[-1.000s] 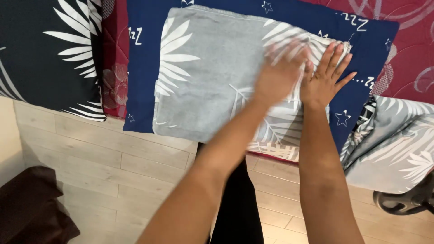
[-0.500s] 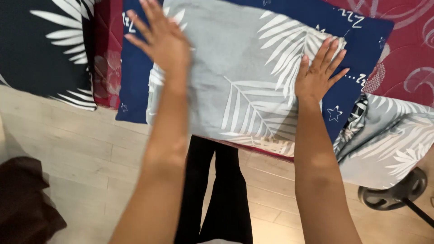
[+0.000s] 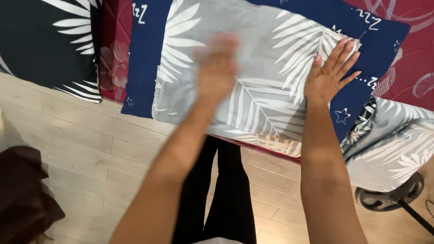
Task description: The person folds a black and white patterned pillowcase on a bed, then smooths a blue pillowcase with star patterns. They then fold a light grey patterned sheet and place it on top of the blue pillowcase.
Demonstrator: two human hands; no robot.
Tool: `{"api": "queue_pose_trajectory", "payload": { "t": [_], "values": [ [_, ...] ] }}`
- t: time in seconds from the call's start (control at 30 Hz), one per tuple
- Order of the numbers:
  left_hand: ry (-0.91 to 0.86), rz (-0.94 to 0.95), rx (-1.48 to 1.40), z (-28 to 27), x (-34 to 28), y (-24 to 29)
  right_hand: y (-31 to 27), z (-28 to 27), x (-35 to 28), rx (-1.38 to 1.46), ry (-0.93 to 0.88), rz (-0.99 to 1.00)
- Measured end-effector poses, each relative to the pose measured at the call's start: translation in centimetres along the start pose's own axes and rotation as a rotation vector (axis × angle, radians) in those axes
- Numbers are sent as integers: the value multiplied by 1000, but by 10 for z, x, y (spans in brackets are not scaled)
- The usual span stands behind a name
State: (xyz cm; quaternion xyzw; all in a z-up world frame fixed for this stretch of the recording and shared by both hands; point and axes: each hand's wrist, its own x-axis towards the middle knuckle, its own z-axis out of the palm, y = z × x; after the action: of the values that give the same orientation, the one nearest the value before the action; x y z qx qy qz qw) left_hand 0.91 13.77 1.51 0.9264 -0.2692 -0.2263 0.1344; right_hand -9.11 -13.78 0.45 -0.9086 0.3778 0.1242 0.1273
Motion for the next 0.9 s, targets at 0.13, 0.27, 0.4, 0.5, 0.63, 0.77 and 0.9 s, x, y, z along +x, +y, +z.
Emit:
{"api": "queue_pose_trajectory", "payload": {
  "t": [0.13, 0.27, 0.4, 0.5, 0.63, 0.77, 0.9],
  "values": [
    [6, -333, 132, -51, -33, -76, -2, -2, 0, -5, -12, 23],
    [164, -575, 187, -68, -28, -82, -3, -1, 0, -6, -10, 26],
    [453, -606, -31, -17, 11, 7, 5, 8, -1, -32, -10, 12],
    [477, -181, -209, 12, 32, 107, 5, 9, 2, -29, 34, -9],
    [187, 393, -81, 39, 48, 138, 6, 12, 6, -67, -1, 64],
    [273, 395, -68, -3, 82, 69, 10, 14, 7, -25, 40, -10],
    [39, -36, 63, -55, 87, -32, 13, 15, 8, 32, 60, -28]
  ]
}}
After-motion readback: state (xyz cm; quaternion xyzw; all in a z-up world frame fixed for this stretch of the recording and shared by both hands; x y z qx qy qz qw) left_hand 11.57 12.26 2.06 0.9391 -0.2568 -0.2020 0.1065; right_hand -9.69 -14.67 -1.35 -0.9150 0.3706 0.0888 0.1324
